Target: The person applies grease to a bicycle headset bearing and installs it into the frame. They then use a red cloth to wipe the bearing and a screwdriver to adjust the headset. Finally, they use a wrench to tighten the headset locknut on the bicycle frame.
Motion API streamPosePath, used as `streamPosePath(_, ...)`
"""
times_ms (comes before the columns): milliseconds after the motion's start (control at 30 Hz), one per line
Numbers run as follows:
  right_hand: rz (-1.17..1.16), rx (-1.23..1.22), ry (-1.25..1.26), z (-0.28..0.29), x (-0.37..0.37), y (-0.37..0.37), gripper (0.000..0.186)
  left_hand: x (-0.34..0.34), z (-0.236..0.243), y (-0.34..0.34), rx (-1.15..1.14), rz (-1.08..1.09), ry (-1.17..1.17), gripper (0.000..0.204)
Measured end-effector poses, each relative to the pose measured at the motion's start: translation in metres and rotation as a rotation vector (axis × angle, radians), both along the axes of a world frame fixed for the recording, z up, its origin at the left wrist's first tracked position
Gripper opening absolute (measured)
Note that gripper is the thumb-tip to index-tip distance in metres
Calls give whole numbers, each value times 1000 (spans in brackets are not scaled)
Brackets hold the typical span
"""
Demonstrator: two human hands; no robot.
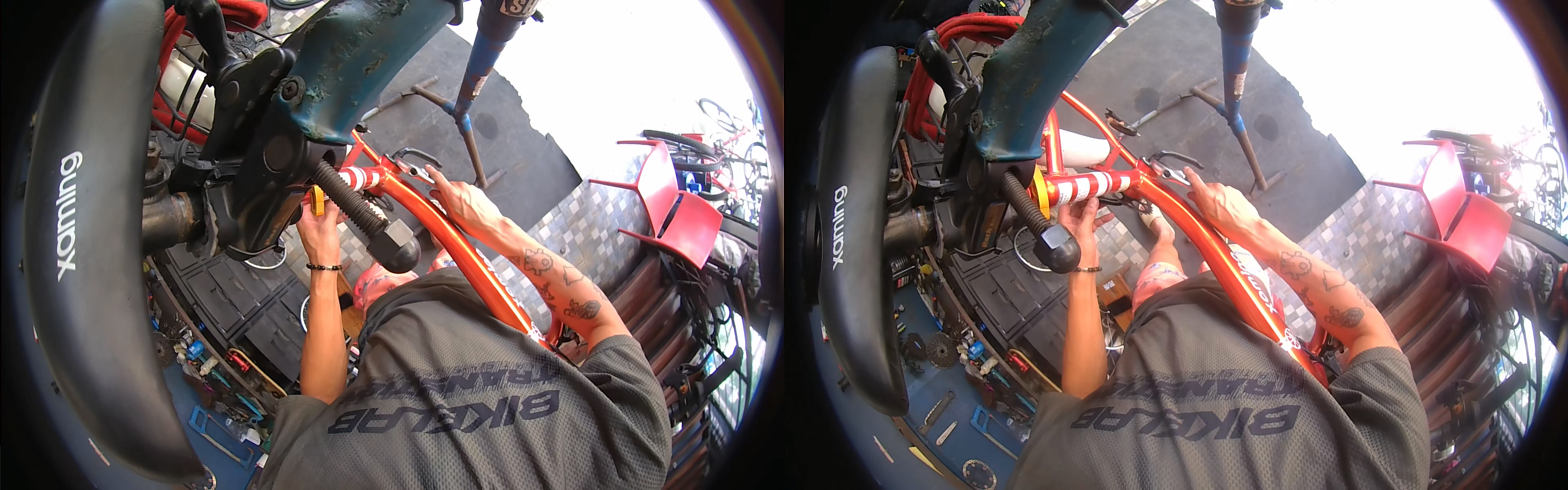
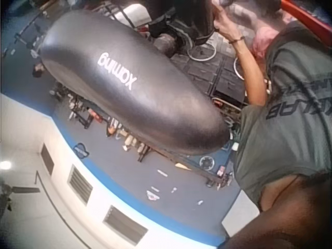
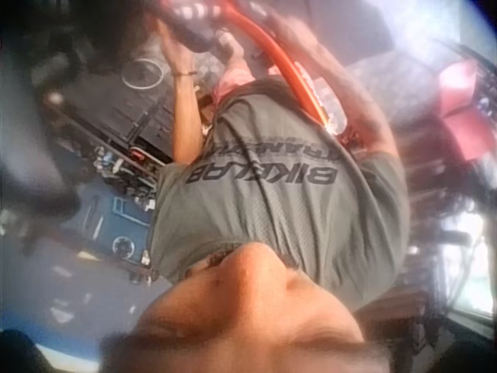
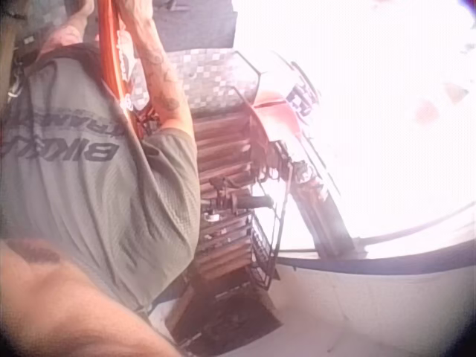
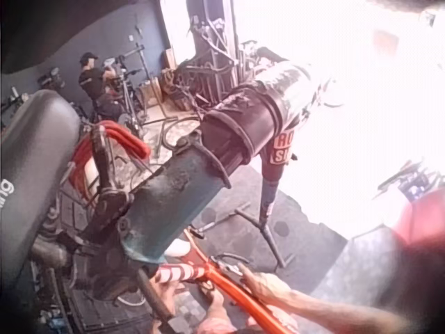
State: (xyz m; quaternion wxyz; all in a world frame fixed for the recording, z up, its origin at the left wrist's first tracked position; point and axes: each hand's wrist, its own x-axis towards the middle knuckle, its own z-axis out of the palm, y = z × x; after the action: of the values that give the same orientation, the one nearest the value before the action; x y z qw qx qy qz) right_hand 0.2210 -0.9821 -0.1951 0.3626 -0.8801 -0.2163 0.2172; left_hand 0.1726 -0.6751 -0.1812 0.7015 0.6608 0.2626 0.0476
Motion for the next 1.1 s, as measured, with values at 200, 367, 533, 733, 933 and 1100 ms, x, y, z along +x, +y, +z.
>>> streamPosePath(200,1,-31,15,3,4,5,55,5,9,-2,-30,-18,-25,40)
streamPosePath(367,-1,-46,30,-2,6,7,53,7,12,0,-52,-59,-5,43)
streamPosePath(533,-5,-37,22,-1,7,7,53,6,17,-4,-59,-65,-42,43)
streamPosePath(733,-4,-44,23,1,7,7,54,-10,17,-10,76,-115,-125,40)
streamPosePath(933,-16,-16,-5,0,5,8,53,-29,9,-12,262,-197,-196,40)
streamPosePath(1100,-19,-32,-19,-2,5,9,53,-26,4,-9,247,-153,-177,42)
